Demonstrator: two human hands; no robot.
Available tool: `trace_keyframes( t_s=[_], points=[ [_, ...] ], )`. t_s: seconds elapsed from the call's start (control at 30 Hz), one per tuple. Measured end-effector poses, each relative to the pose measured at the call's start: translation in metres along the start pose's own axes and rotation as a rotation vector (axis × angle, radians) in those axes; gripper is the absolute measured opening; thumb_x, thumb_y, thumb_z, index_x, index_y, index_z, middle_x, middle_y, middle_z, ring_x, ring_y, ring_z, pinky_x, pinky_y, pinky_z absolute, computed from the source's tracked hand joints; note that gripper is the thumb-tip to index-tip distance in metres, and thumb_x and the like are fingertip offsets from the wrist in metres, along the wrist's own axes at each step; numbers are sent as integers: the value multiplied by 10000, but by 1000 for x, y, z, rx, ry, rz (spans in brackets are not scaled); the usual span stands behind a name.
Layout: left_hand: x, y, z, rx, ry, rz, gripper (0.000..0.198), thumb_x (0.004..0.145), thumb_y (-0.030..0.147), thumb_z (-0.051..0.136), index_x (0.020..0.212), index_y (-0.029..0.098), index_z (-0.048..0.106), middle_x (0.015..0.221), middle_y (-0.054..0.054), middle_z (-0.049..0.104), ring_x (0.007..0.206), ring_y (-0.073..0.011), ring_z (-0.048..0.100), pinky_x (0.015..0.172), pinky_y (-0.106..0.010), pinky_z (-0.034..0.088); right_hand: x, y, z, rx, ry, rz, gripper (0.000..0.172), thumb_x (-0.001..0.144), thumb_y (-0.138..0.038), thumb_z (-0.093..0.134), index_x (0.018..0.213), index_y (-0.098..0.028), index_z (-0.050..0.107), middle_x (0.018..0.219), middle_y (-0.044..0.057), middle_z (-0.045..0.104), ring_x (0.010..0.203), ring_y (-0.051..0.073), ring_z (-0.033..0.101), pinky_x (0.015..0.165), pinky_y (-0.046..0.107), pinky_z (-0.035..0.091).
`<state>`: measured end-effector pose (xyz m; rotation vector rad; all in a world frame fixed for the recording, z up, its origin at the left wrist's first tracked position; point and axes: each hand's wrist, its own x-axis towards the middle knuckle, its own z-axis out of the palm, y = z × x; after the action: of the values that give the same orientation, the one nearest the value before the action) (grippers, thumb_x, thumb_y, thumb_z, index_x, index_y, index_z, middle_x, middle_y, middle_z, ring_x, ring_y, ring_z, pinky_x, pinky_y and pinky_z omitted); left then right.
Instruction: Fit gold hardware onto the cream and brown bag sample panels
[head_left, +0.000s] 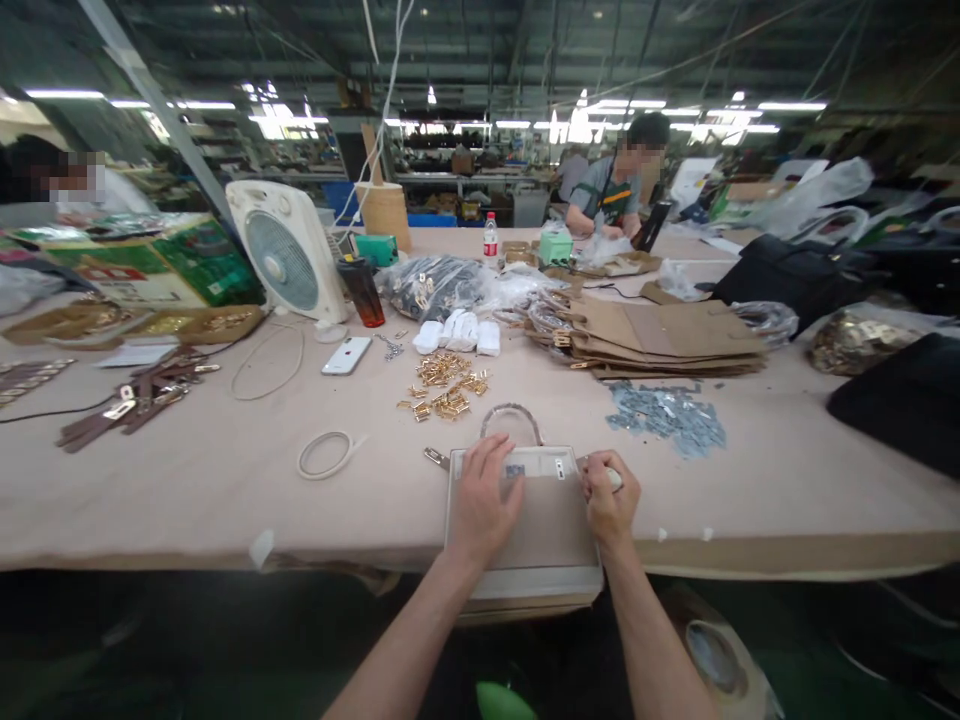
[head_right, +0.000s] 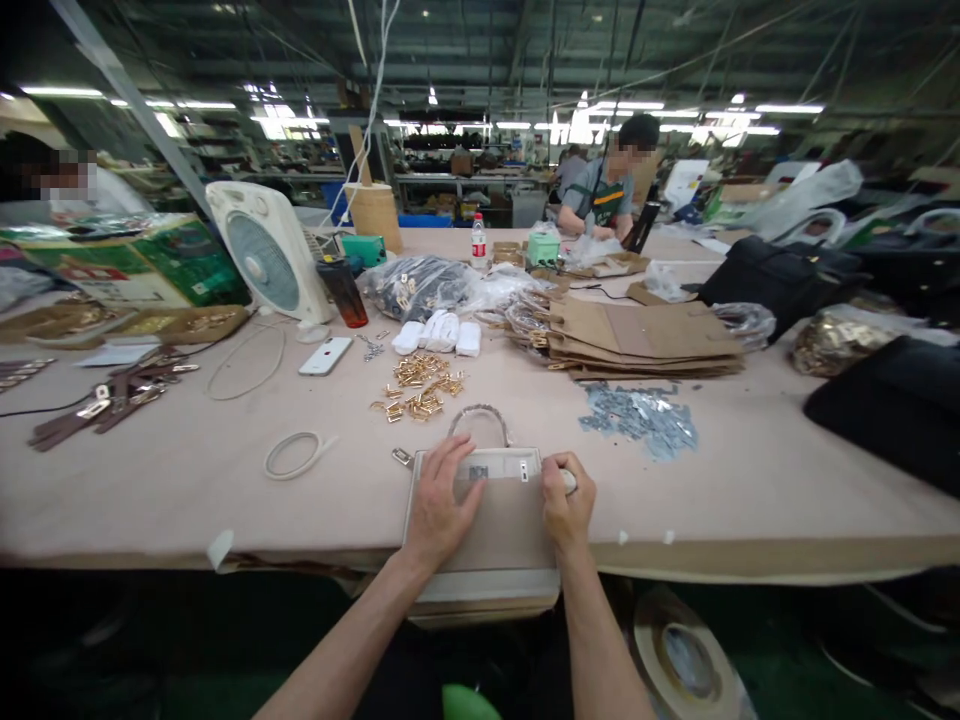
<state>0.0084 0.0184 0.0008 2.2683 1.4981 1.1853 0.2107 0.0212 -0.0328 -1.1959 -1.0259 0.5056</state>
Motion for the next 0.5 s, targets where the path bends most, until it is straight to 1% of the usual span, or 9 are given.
trace_keyframes(
  t_s=[0.1, 0.23, 0.33, 0.5],
  points=[
    [2, -13, -11, 19, -49, 66, 325, 961, 223, 622, 1286, 222, 606, 1357, -88, 645, 1353, -247, 521, 1175, -491, 444, -1, 2, -1, -56, -8, -22, 369, 925, -498, 618, 722, -192, 590, 546, -59, 487, 488, 118, 428, 485, 248, 336],
    [5, -23, -14, 23, -140, 135, 179, 984, 255, 612, 1137, 249, 705, 1256, -58, 698, 1268, -240, 576, 1116, -492, 478, -2, 1, 0, -60, 12, -16, 357, 931, -497, 614, 745, -193, 591, 537, -66, 491, 467, 116, 416, 482, 253, 320],
    [5, -25, -12, 27, -154, 121, 171, 992, 270, 607, 1116, 259, 724, 1254, -53, 699, 1226, -238, 597, 1086, -491, 488, -3, 1, 0, -80, 5, -29, 357, 931, -498, 613, 746, -193, 596, 555, -58, 510, 481, 120, 429, 492, 260, 328],
    [6, -24, -13, 50, -163, 106, 168, 993, 308, 614, 1105, 265, 732, 1249, -45, 707, 1204, -224, 607, 1087, -473, 473, -3, 2, -1, -95, 3, -31, 354, 931, -493, 611, 737, -197, 589, 568, -51, 522, 491, 124, 441, 505, 265, 342]
  ],
)
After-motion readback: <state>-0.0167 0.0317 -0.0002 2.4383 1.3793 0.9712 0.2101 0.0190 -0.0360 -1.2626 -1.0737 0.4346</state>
